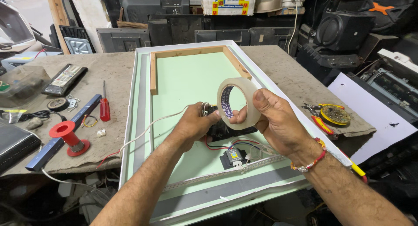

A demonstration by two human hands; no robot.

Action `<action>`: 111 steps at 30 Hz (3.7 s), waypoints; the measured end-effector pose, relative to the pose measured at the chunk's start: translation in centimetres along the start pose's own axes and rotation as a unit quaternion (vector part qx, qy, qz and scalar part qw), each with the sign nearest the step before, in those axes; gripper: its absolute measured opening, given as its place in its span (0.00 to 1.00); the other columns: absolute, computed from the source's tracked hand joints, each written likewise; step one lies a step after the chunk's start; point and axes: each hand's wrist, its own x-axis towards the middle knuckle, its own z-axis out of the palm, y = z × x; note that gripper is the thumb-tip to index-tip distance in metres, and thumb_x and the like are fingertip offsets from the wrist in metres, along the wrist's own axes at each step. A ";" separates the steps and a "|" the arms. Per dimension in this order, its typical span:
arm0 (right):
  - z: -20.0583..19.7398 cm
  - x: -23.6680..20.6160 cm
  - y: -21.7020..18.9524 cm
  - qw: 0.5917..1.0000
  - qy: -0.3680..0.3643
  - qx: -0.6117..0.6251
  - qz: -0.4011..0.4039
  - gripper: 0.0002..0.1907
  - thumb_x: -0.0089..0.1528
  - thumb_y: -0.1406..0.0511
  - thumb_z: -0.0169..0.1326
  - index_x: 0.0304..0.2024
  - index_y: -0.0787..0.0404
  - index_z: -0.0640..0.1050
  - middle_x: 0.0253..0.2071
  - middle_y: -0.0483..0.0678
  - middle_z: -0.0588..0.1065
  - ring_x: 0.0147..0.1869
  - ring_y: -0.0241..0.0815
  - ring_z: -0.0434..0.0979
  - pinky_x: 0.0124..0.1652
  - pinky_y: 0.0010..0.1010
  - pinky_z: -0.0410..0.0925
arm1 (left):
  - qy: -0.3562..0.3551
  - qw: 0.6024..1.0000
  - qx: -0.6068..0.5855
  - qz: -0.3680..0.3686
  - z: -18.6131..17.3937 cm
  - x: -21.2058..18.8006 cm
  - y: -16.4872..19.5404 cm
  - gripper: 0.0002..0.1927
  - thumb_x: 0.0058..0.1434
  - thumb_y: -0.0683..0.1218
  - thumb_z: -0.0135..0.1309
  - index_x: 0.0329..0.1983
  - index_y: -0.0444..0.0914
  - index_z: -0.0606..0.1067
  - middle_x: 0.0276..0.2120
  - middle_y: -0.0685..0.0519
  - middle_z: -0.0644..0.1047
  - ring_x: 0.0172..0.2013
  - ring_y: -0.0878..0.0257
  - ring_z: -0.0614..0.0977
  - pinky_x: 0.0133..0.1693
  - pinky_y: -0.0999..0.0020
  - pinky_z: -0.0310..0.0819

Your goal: The person secures a small black electronic component inside a rectangular frame with an LED strip. They use clear adhesive tape to wrap and fix the component in place, then use pliers to cut the tape. The frame is held and adjusted during the process.

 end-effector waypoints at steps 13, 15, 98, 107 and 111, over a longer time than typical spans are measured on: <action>0.0 2.1 0.4 1.000 0.005 0.008 -0.011 0.27 0.71 0.52 0.43 0.53 0.71 0.72 0.34 0.52 0.78 0.45 0.45 0.83 0.52 0.40 0.76 | -0.094 0.993 -0.029 0.063 -1.7 0.5 0.4 0.26 0.63 0.42 0.56 0.63 0.35 0.65 0.38 0.42 0.78 0.33 0.57 0.86 0.31 0.64 0.86; 0.3 2.2 0.4 1.000 0.004 0.002 -0.009 0.26 0.71 0.52 0.43 0.54 0.70 0.72 0.34 0.52 0.78 0.45 0.44 0.82 0.52 0.39 0.76 | -0.102 0.991 -0.058 0.060 -1.8 1.0 0.1 0.24 0.64 0.42 0.55 0.63 0.34 0.67 0.39 0.42 0.78 0.34 0.57 0.85 0.33 0.64 0.87; -3.7 1.3 2.5 0.806 -0.072 -0.578 -0.101 0.19 0.64 0.51 0.52 0.42 0.58 0.82 0.36 0.48 0.80 0.50 0.44 0.76 0.54 0.43 0.65 | -0.101 0.988 -0.004 0.114 -2.4 0.0 -0.5 0.26 0.42 0.50 0.74 0.42 0.36 0.79 0.31 0.52 0.82 0.37 0.63 0.79 0.43 0.67 0.74; -4.1 1.4 3.0 0.841 -0.062 -0.537 -0.040 0.21 0.64 0.53 0.54 0.48 0.61 0.81 0.42 0.54 0.77 0.52 0.47 0.76 0.50 0.41 0.70 | 0.016 0.988 0.049 0.145 0.1 1.5 -1.6 0.47 0.39 0.54 0.75 0.57 0.31 0.64 0.43 0.40 0.74 0.44 0.56 0.79 0.44 0.65 0.79; -3.9 1.0 3.1 0.830 -0.070 -0.547 -0.090 0.20 0.63 0.54 0.55 0.46 0.63 0.81 0.40 0.53 0.79 0.52 0.47 0.76 0.49 0.40 0.70 | -0.005 0.989 0.110 0.098 -0.3 1.3 -1.3 0.63 0.44 0.54 0.72 0.74 0.33 0.44 0.50 0.36 0.74 0.53 0.52 0.79 0.54 0.65 0.72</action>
